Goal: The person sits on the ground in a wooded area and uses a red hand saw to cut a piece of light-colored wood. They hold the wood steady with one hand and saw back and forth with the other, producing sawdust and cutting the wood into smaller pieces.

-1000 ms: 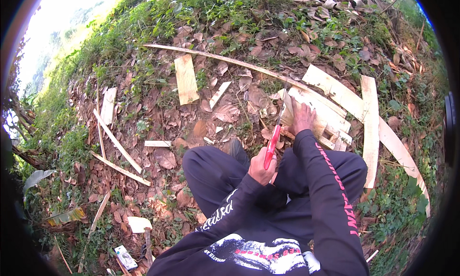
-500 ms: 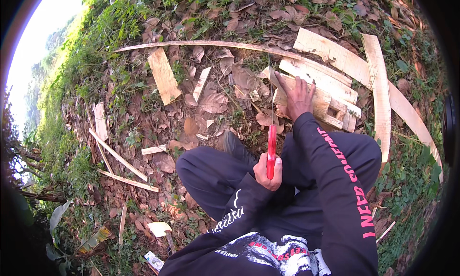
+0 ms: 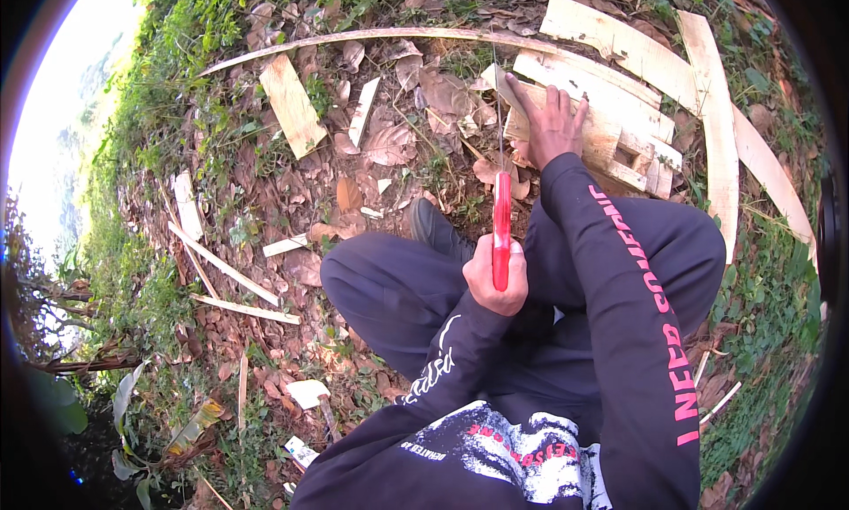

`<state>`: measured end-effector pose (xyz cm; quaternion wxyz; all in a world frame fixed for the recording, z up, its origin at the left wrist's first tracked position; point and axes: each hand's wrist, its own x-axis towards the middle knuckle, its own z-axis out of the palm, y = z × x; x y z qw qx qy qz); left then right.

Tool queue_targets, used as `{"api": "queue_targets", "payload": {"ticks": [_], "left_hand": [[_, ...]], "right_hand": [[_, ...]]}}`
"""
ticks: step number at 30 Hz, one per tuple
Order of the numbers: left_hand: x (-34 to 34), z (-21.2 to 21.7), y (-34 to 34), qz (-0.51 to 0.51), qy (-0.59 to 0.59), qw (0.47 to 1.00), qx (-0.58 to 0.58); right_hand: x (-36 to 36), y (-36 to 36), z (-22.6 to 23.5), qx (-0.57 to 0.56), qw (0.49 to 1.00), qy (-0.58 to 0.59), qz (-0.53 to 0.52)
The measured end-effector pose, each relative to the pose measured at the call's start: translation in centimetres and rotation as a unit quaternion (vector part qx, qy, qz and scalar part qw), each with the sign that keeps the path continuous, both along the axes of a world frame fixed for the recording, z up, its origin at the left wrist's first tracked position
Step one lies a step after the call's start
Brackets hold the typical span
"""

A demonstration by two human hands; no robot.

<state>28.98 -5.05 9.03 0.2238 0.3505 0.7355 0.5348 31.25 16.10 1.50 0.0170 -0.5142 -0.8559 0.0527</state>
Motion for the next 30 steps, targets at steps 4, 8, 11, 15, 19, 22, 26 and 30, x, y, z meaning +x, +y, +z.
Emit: {"api": "queue_targets", "payload": {"ticks": [4, 8, 11, 15, 19, 22, 26, 30], "left_hand": [[0.5, 0.2, -1.6, 0.015, -0.009, 1.000, 0.025], [-0.8, -0.3, 0.0, -0.014, 0.012, 0.999, 0.030], [-1.9, -0.1, 3.2, 0.005, 0.052, 0.998, 0.045], [-3.9, -0.2, 3.1, -0.010, 0.038, 0.999, 0.027], [-3.0, 1.0, -1.1, -0.012, 0.013, 1.000, 0.018], [-2.7, 1.5, -1.5, -0.013, 0.022, 0.999, 0.031], [-4.6, 0.5, 5.5, -0.008, 0.010, 0.999, 0.031], [-5.8, -1.3, 9.4, -0.009, 0.036, 0.996, 0.076]], "right_hand": [[0.2, 0.2, -0.4, 0.018, 1.000, -0.016, 0.009], [-0.4, 0.1, -0.2, 0.014, 0.999, -0.038, -0.006], [-1.4, 0.2, -0.1, 0.014, 0.998, -0.039, -0.044], [-1.4, 0.1, 0.0, 0.003, 0.998, -0.020, -0.052], [-1.2, 0.4, -0.1, 0.004, 0.999, -0.032, -0.044], [-0.9, 0.7, -1.6, 0.030, 0.998, -0.043, -0.039], [-0.8, 0.5, -1.3, 0.041, 0.999, -0.012, -0.010], [-1.6, 0.5, -1.2, 0.026, 0.999, -0.032, -0.028]]}}
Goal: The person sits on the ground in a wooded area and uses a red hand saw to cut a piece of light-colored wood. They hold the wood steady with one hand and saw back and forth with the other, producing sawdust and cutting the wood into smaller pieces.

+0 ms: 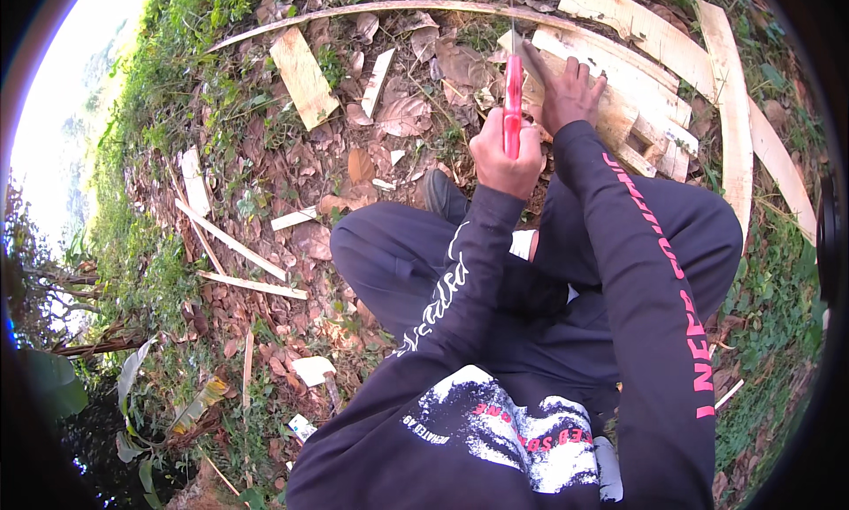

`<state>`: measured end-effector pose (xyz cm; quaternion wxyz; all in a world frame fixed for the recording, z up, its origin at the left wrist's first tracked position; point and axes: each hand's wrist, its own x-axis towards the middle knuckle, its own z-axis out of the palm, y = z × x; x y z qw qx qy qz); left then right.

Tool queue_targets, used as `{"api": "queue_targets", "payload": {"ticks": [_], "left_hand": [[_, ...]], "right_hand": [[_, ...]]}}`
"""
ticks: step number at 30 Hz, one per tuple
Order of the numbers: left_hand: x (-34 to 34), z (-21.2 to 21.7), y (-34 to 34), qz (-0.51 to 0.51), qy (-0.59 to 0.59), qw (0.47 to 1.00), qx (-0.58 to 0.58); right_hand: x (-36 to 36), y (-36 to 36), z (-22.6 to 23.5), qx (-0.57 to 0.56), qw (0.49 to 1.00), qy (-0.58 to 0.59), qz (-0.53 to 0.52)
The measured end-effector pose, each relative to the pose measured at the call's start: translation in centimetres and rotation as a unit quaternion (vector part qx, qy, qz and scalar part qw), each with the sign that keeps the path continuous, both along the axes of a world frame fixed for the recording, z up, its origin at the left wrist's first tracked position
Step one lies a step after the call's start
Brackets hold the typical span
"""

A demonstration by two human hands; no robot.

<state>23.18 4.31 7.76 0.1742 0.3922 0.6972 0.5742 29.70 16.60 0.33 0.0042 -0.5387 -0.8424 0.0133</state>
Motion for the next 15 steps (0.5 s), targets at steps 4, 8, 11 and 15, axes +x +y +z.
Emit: {"api": "queue_targets", "payload": {"ticks": [4, 8, 11, 15], "left_hand": [[2.6, 2.1, -8.1, 0.005, -0.041, 0.997, -0.062], [2.5, 3.1, -10.4, 0.018, -0.061, 0.997, -0.044], [1.1, 1.5, -3.1, 0.003, -0.059, 0.997, -0.049], [-0.3, 0.4, 1.4, 0.009, -0.014, 1.000, 0.007]], "right_hand": [[-0.5, 0.5, 0.4, -0.011, 0.999, -0.013, -0.029], [0.1, 0.7, -0.2, 0.006, 1.000, -0.013, -0.006], [0.2, 0.3, 0.5, 0.002, 1.000, -0.005, 0.003], [-0.3, 0.8, -1.0, 0.031, 0.999, 0.005, -0.013]]}}
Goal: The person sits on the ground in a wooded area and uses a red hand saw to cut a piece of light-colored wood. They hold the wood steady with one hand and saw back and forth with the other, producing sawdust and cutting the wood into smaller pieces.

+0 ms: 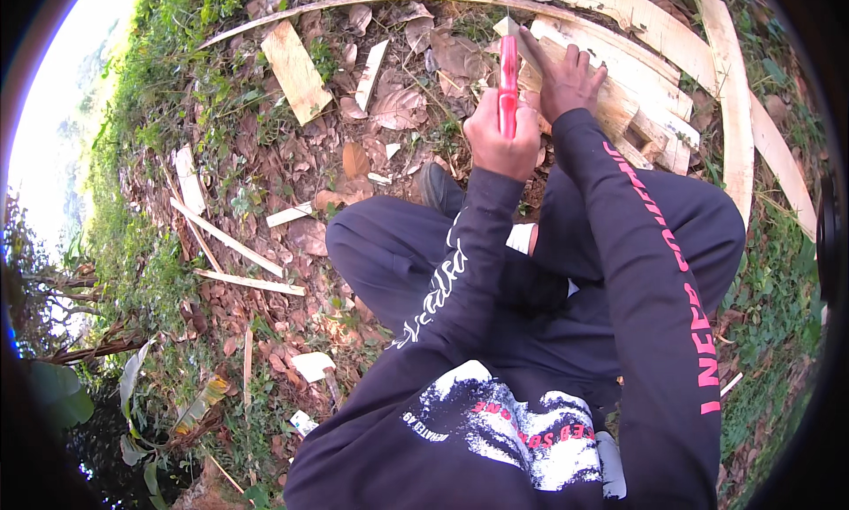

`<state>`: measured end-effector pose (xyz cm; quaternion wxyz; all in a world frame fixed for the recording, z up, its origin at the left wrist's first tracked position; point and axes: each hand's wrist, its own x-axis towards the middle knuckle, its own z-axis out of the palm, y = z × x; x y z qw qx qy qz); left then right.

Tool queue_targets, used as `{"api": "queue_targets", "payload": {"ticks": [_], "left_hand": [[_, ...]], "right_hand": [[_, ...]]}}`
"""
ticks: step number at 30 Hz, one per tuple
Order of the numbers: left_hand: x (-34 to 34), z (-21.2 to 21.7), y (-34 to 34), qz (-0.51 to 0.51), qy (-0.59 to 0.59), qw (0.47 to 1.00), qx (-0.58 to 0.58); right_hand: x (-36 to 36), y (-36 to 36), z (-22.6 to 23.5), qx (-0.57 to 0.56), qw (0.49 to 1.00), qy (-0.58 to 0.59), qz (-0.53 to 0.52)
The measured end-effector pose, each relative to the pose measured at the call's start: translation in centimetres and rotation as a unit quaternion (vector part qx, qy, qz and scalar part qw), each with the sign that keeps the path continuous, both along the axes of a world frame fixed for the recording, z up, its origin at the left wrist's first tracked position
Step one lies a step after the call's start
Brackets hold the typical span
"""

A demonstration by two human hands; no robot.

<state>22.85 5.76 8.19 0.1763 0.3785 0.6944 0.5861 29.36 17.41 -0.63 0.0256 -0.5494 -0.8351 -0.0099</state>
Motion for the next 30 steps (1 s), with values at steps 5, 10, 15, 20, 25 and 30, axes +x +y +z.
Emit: {"api": "queue_targets", "payload": {"ticks": [5, 10, 15, 20, 25, 30], "left_hand": [[3.9, 2.6, -12.6, -0.004, -0.039, 0.996, -0.077], [1.3, 1.1, -5.0, 0.002, -0.057, 0.998, -0.031], [-0.4, 0.8, -1.1, -0.011, -0.031, 0.999, -0.026], [3.5, 4.1, -14.5, -0.007, -0.091, 0.993, -0.071], [0.2, 0.4, -2.4, -0.014, 0.004, 1.000, -0.023], [0.5, 1.8, -4.4, -0.010, -0.034, 0.999, -0.029]], "right_hand": [[0.2, -0.1, 0.7, -0.011, 1.000, 0.016, -0.014], [0.3, -0.4, 0.5, -0.001, 1.000, 0.001, 0.001], [0.2, 0.0, -0.1, -0.003, 1.000, -0.002, 0.004], [0.6, 0.1, -0.5, 0.007, 1.000, -0.003, -0.005], [0.3, 0.1, -0.6, 0.040, 0.999, 0.000, 0.012], [0.3, 0.0, -0.5, 0.010, 1.000, 0.006, 0.001]]}}
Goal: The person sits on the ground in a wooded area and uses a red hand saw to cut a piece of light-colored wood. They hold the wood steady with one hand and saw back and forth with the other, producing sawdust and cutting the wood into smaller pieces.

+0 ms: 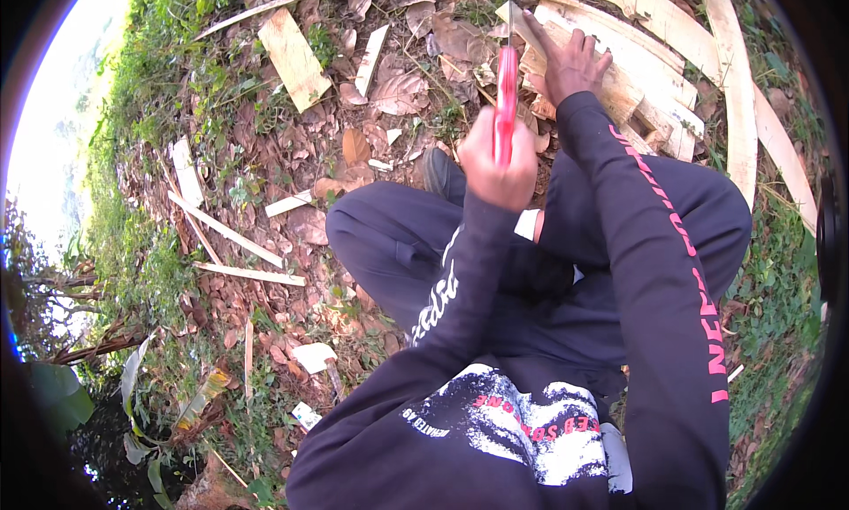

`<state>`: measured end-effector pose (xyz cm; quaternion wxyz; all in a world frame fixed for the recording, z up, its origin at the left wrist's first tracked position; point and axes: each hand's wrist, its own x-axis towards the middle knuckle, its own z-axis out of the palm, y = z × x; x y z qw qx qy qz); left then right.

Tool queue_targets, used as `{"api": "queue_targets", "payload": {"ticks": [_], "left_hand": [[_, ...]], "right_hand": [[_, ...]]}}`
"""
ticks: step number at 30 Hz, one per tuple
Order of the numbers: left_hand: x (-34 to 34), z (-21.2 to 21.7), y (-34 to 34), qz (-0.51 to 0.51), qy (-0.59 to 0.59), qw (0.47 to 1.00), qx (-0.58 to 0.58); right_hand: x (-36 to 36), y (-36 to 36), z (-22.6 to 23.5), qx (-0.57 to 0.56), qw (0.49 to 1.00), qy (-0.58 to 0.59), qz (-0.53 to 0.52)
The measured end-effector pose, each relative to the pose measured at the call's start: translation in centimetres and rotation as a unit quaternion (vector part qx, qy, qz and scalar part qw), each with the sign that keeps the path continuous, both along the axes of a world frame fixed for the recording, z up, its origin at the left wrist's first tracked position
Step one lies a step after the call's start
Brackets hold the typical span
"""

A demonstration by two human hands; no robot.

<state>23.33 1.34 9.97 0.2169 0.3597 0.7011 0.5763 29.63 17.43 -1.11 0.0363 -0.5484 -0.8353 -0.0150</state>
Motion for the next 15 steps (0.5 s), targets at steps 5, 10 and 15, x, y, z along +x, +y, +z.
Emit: {"api": "queue_targets", "payload": {"ticks": [5, 10, 15], "left_hand": [[2.6, 3.3, -8.3, 0.005, -0.040, 0.998, -0.042], [-1.1, -1.2, 3.9, -0.008, 0.036, 0.999, 0.008], [1.2, 1.3, -3.6, 0.010, -0.022, 1.000, -0.014]], "right_hand": [[0.1, 0.0, 0.1, -0.017, 1.000, -0.015, 0.001], [-0.2, -0.5, 0.6, 0.022, 1.000, 0.001, -0.001], [-0.7, -0.3, 0.9, -0.016, 1.000, -0.019, -0.013]]}}
